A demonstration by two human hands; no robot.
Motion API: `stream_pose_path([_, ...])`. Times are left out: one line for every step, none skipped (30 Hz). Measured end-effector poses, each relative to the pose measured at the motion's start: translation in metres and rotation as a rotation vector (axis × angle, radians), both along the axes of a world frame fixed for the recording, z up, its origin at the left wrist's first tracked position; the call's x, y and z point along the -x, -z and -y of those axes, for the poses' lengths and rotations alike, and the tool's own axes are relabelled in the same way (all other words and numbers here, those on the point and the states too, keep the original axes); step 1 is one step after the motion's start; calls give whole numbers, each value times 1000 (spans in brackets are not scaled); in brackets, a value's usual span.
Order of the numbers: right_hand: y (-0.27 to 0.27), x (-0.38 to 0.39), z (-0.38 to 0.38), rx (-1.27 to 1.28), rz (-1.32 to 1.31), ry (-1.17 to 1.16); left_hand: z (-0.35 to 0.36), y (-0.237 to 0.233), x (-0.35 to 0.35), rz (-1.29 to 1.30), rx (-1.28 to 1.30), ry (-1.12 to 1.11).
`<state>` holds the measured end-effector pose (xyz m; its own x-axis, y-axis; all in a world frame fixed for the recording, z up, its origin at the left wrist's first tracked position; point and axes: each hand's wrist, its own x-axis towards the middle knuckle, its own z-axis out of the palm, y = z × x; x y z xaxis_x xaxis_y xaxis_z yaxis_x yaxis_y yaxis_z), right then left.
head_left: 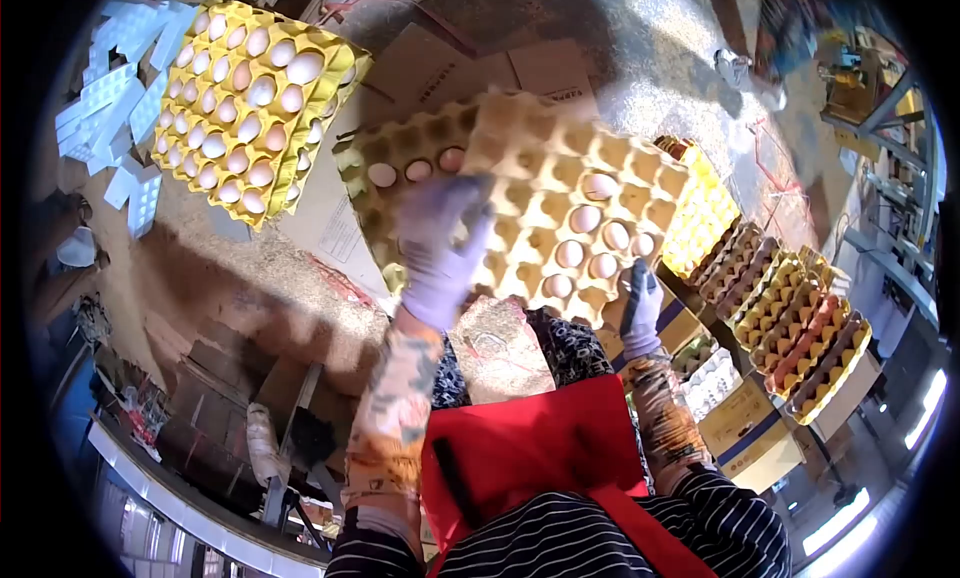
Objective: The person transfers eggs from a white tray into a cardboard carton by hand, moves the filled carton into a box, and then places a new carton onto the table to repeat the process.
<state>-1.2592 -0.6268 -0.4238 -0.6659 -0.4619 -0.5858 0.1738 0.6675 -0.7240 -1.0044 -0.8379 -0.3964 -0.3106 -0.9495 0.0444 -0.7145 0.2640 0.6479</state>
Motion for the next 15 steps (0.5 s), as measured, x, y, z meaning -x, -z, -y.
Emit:
stream_pose_path([2,-3,5,23,44,-10,-13,-5,14,-1,-87,227])
stream_pose_path([2,-8,7,57,48,-15,-29,-11,32,219,6,290])
stream_pose_path([-2,-6,5,32,96,-84,-31,-14,45,154,-102,320])
stream_pose_path([-3,-12,2,55,101,-68,-39,-10,57,166,-87,236])
stream_pose_path([-4,-19,0,80,101,-53,-44,-6,68,174,-69,151])
stream_pose_path([-21,-20,4,-52,186,-112,-39,-12,77,186,-105,134])
stream_pose_path([-26,-24,3,-30,166,-146,-38,-15,85,233,-115,124])
stream_pose_path([-28,-27,3,-23,170,-105,-39,-10,89,248,-177,120])
stream_pose_path([-29,-30,0,-20,175,-67,-41,-7,92,265,-245,113])
stream_pose_path([-27,-31,-2,39,165,-56,-44,-5,93,219,-294,85])
stream_pose_path([-28,-28,-2,37,167,-52,-43,-2,92,173,-339,59])
stream_pose_path([-34,-26,1,47,152,-91,-38,-2,91,165,-457,59])
stream_pose_path([-36,-25,1,55,139,-130,-36,-3,93,170,-461,66])
stream_pose_path([-27,-22,-5,59,133,-155,-33,-4,94,208,-572,91])
stream_pose_path([-17,-27,-11,128,163,-73,-30,-10,97,247,-682,112])
